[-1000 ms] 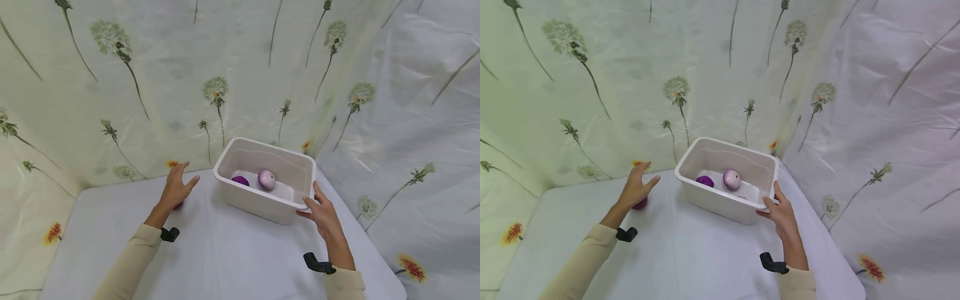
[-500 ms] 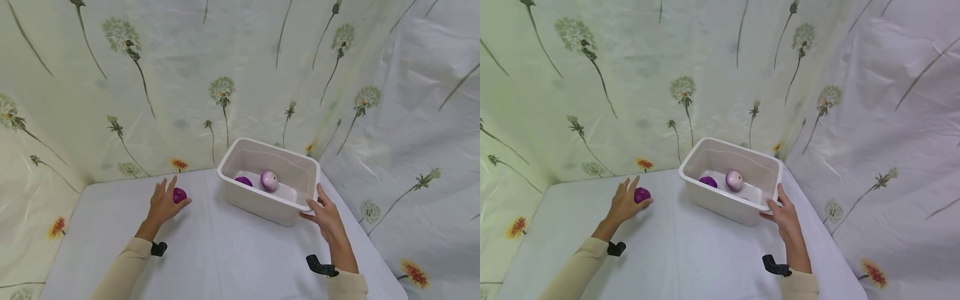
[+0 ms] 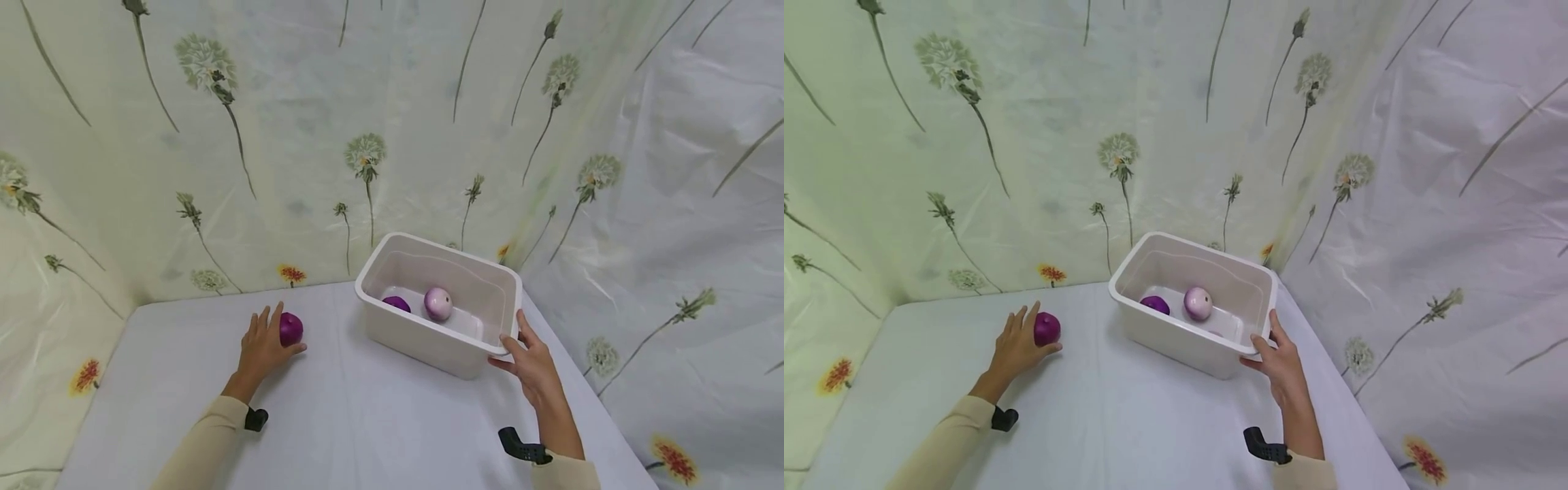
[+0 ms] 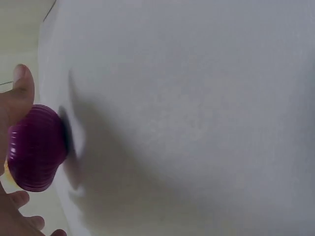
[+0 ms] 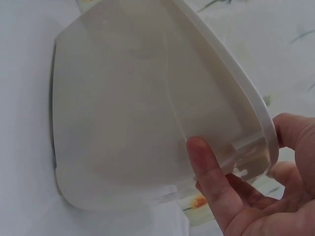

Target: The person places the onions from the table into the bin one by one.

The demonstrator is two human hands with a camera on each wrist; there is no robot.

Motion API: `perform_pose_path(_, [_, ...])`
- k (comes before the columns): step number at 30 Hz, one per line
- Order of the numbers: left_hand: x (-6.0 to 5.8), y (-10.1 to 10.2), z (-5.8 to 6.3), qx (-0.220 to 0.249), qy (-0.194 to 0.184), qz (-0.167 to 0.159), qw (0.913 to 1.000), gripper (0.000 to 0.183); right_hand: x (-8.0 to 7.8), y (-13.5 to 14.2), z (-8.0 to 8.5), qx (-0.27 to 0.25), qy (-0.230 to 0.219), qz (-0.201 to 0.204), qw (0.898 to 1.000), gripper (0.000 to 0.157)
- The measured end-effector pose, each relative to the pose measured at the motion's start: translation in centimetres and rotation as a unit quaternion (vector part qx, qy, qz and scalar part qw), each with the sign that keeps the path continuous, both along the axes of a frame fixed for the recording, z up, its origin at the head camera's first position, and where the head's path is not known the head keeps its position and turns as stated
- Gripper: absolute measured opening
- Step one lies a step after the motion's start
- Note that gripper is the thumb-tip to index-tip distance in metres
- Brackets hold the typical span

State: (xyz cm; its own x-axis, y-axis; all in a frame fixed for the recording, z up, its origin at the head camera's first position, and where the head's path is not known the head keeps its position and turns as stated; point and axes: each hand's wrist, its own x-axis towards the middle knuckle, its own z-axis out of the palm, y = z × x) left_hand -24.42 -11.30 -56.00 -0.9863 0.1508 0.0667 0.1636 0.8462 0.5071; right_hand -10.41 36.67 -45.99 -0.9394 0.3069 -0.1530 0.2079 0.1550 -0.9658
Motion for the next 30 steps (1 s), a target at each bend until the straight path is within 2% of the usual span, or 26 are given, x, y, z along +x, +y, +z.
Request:
perform_pose_path(7, [-0.2,0.0,-1.1,0.042,0.015,0.011,0.9989,0.094,0.5,-0.2,-0.7,-0.006,-0.003,-0.007,1.0,0.075])
perform_pose_path(12, [-0.4,0.2,-1.5,0.093,0.001,0.007,0.9956,0.084,0.9,-0.2,-1.1,-0.011,-0.004,-0.015,1.0,0.075])
perform_pose_path(16, [-0.2,0.3,-1.8,0.112,-0.011,0.017,0.9935,0.083,1.0,-0.4,-1.4,-0.008,-0.003,-0.014,1.0,0.075])
perform_pose_path(19, [0.1,0.5,-1.5,0.129,-0.029,0.027,0.9908,0.083,0.9,-0.3,-1.4,-0.003,0.001,-0.009,1.0,0.075])
perform_pose_path(21, [0.1,0.7,-0.7,0.147,-0.036,0.03,0.988,0.083,0.8,-0.2,-1.4,0.0,0.006,-0.006,1.0,0.075])
perform_pose_path(24, [-0.1,1.1,1.5,0.176,-0.031,0.024,0.9836,0.083,0.5,0.0,-1.3,0.005,0.013,0.0,1.0,0.074])
perform_pose_path(27, [-0.7,1.8,4.4,0.199,-0.005,0.006,0.9799,0.083,0.2,0.2,-1.2,0.006,0.018,0.003,1.0,0.074])
perform_pose_path(30, [-1.4,3.4,7.7,0.207,0.022,-0.022,0.9778,0.082,-0.2,0.2,-1.2,0.003,0.022,0.0,1.0,0.074])
